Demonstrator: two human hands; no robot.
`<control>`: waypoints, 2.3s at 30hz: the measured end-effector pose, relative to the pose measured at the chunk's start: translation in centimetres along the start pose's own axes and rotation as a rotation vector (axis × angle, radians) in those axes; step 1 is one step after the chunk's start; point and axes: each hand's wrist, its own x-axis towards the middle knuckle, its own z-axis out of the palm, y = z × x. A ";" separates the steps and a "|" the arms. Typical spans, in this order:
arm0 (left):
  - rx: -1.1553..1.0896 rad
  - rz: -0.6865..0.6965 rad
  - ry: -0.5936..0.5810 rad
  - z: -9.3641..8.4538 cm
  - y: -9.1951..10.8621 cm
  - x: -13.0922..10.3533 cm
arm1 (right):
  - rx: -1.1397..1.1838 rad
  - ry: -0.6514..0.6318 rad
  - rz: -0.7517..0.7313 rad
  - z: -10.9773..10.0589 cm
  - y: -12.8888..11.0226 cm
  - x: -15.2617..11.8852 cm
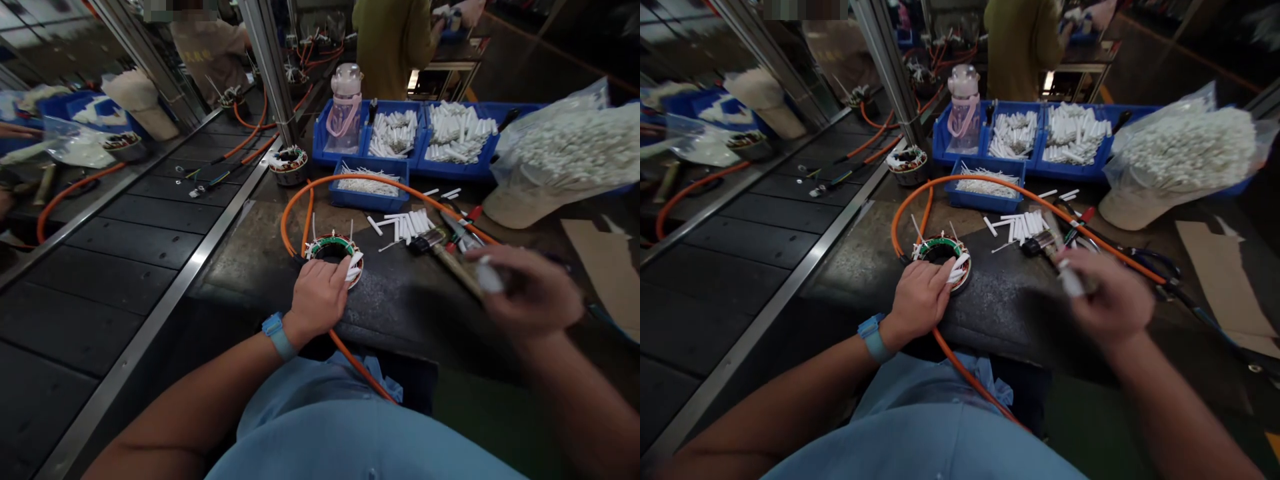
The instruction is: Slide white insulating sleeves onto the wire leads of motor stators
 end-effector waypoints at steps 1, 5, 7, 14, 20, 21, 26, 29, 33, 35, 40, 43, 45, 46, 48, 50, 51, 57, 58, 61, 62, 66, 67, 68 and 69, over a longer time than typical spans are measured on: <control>0.002 -0.001 -0.005 0.0 0.0 0.0 | 0.056 -0.134 -0.159 0.6 -1.8 -1.5; 0.002 -0.002 -0.027 -0.1 0.0 0.1 | 0.173 -0.271 -0.328 2.0 -6.5 -6.0; 0.005 0.003 -0.030 -0.1 0.0 0.1 | 0.272 -0.305 -0.290 2.3 -7.3 -7.2; 0.007 -0.001 -0.024 -0.2 0.0 0.1 | 0.556 -0.245 -0.256 5.5 -7.1 -9.8; 0.001 -0.009 -0.012 -0.2 0.1 0.1 | 0.613 -0.249 -0.111 7.2 -5.9 -12.2; 0.003 -0.009 -0.008 -0.2 0.1 0.1 | 0.624 -0.252 -0.100 7.2 -5.8 -12.4; 0.012 -0.015 -0.016 -0.2 0.1 0.2 | 0.675 -0.236 -0.124 7.3 -5.8 -11.4; 0.031 -0.026 -0.049 -0.2 0.3 0.3 | 0.570 -0.245 -0.131 8.6 -6.3 -9.1; -0.082 -0.071 0.022 -0.4 0.6 0.4 | 0.545 -0.215 0.067 11.0 -7.1 -5.0; -0.216 -0.102 0.127 -0.3 0.7 0.3 | 0.656 -0.202 0.258 11.9 -7.4 -3.4; -0.340 -0.062 0.192 -0.2 0.3 0.1 | 1.083 -0.232 0.651 12.5 -7.2 -1.7; -0.340 -0.036 0.192 -0.1 0.2 0.2 | 1.196 -0.236 0.705 12.3 -7.1 -2.0; -0.339 -0.035 0.208 -0.2 0.2 0.2 | 1.203 -0.238 0.688 12.1 -7.1 -2.5; -0.338 -0.037 0.212 -0.1 0.2 0.2 | 1.199 -0.238 0.672 12.0 -7.1 -2.7; -0.337 -0.043 0.215 -0.1 0.3 0.2 | 1.183 -0.232 0.646 11.8 -7.2 -3.1; -0.339 -0.047 0.214 0.0 0.3 0.2 | 1.154 -0.235 0.635 11.8 -7.2 -3.1; -0.341 -0.047 0.214 0.0 0.3 0.2 | 1.136 -0.240 0.636 11.8 -7.2 -2.9; -0.337 -0.036 0.230 0.1 0.3 0.1 | 1.023 -0.237 0.690 12.9 -7.1 -0.6; -0.335 -0.036 0.233 0.1 0.3 0.1 | 1.027 -0.240 0.702 13.0 -7.1 -0.3; -0.333 -0.036 0.232 0.1 0.3 0.0 | 1.083 -0.286 0.703 12.8 -6.9 -0.6; -0.335 -0.036 0.232 0.1 0.3 -0.1 | 1.099 -0.297 0.692 12.7 -6.9 -0.9; -0.353 -0.037 0.230 0.2 0.2 -0.1 | 1.111 -0.280 0.662 12.0 -7.0 -2.2; -0.356 -0.039 0.231 0.3 0.2 -0.1 | 1.095 -0.272 0.662 11.9 -7.1 -2.3; -0.358 -0.041 0.231 0.3 0.2 -0.1 | 1.073 -0.269 0.663 11.9 -7.1 -2.1; -0.359 -0.041 0.230 0.3 0.2 -0.1 | 1.049 -0.271 0.667 12.0 -7.1 -1.9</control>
